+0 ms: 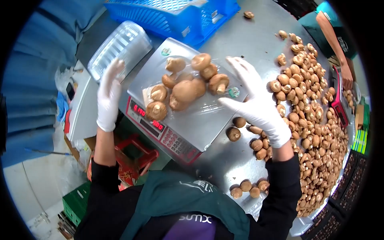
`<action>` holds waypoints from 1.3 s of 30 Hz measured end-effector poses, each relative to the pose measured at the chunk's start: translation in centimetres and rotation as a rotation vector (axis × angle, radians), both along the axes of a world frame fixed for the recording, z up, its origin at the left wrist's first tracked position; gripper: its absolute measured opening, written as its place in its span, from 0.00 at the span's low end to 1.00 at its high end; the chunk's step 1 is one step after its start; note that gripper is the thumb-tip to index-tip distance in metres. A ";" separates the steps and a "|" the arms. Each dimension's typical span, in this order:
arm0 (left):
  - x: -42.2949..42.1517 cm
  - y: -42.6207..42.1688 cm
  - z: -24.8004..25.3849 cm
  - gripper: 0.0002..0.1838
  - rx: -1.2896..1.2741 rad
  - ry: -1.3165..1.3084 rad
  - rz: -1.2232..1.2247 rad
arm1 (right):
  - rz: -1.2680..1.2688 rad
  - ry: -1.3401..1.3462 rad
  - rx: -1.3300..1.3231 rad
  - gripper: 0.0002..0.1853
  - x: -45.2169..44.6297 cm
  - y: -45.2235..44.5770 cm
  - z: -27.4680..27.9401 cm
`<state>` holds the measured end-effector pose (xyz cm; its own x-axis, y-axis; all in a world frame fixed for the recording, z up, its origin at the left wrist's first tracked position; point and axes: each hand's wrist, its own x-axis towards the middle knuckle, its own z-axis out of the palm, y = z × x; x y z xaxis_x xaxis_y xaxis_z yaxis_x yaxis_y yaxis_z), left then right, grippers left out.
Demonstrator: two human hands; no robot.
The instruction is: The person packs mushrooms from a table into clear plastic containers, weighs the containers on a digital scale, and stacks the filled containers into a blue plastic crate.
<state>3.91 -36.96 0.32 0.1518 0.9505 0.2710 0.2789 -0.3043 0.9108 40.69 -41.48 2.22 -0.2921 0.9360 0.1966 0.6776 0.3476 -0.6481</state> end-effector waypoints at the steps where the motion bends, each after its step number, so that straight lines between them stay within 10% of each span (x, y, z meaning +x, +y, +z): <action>1: -0.3 0.4 1.2 0.26 -0.040 -0.027 0.049 | -0.025 0.033 -0.034 0.42 0.2 0.0 0.2; 14: 5.4 10.0 -3.3 0.22 0.256 0.780 -0.322 | 0.068 0.083 -0.096 0.26 -5.3 10.3 -3.5; 24: 5.0 7.3 -0.1 0.17 -0.026 0.185 0.008 | -0.007 0.000 -0.162 0.18 -1.9 13.2 -3.1; 30: 4.7 0.0 2.3 0.19 0.527 0.697 -0.094 | -0.257 -0.146 -0.151 0.18 6.8 14.9 -7.0; 39: 6.7 -2.0 2.1 0.30 0.160 0.586 -0.381 | -0.381 -0.450 -0.222 0.19 15.3 18.6 -12.6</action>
<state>10.60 -38.98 2.44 0.6284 0.7580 0.1748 0.5562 -0.5949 0.5803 55.95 -22.83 -10.41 0.0609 0.9950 -0.0786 0.9505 -0.0818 -0.2997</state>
